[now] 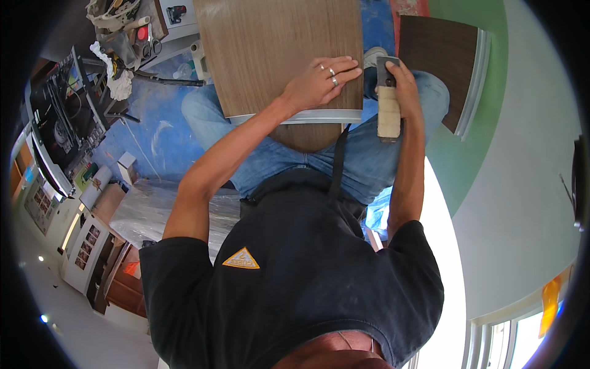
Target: The person sits on the floor and cleans a cabinet door with a cloth, then uses a sanding block to smooth the edges. The person flips the door to clean the back side and continues wiping both sides.
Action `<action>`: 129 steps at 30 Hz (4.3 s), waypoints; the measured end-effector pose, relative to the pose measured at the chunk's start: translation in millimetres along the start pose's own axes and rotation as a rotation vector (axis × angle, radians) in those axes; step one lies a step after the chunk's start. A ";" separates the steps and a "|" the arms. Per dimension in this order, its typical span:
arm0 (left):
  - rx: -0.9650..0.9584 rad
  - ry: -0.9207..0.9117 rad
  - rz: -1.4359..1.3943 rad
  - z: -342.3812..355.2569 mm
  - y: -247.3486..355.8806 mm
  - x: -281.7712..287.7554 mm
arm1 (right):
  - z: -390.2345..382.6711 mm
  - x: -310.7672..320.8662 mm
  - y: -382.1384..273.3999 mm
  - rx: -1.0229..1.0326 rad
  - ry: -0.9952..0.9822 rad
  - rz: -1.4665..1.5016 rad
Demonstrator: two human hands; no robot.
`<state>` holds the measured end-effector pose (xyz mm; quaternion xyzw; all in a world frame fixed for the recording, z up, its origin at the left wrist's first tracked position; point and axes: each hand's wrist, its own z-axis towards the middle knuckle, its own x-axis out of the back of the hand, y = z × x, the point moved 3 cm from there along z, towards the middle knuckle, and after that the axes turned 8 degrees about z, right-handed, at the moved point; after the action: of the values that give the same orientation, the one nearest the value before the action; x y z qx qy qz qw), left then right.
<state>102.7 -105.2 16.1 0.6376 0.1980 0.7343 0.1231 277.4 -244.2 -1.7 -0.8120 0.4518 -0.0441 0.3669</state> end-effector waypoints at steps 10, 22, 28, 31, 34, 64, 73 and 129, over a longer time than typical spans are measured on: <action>-0.391 -0.745 0.207 135.6 -36.3 16.0 | -16.8 0.0 -7.3 -0.097 -0.049 -0.033; -0.477 0.014 0.119 73.8 -62.8 2.2 | -6.3 -8.6 10.7 -0.071 -0.230 -0.272; -0.510 -0.053 0.120 27.5 -52.7 7.7 | 0.2 -8.2 15.0 -0.085 -0.221 -0.291; -0.490 -0.053 0.121 31.5 -50.0 11.2 | -2.4 -12.0 9.4 -0.058 -0.173 -0.340; -0.493 -0.069 0.159 34.0 -48.7 12.8 | -5.2 -17.6 4.2 -0.049 -0.177 -0.346; -0.516 -0.054 0.134 31.9 -49.9 10.5 | 10.0 -11.3 12.5 -0.028 -0.258 -0.320; -0.503 -0.054 0.159 31.1 -49.9 11.1 | 6.8 -11.9 11.7 -0.018 -0.225 -0.307; -0.411 0.001 0.092 35.2 -53.0 16.5 | 23.3 -16.3 -3.1 0.084 -0.199 -0.344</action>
<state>131.0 -46.2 10.8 0.6072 0.0149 0.7642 0.2168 279.3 -217.8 -12.4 -0.8617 0.2656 -0.0442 0.4302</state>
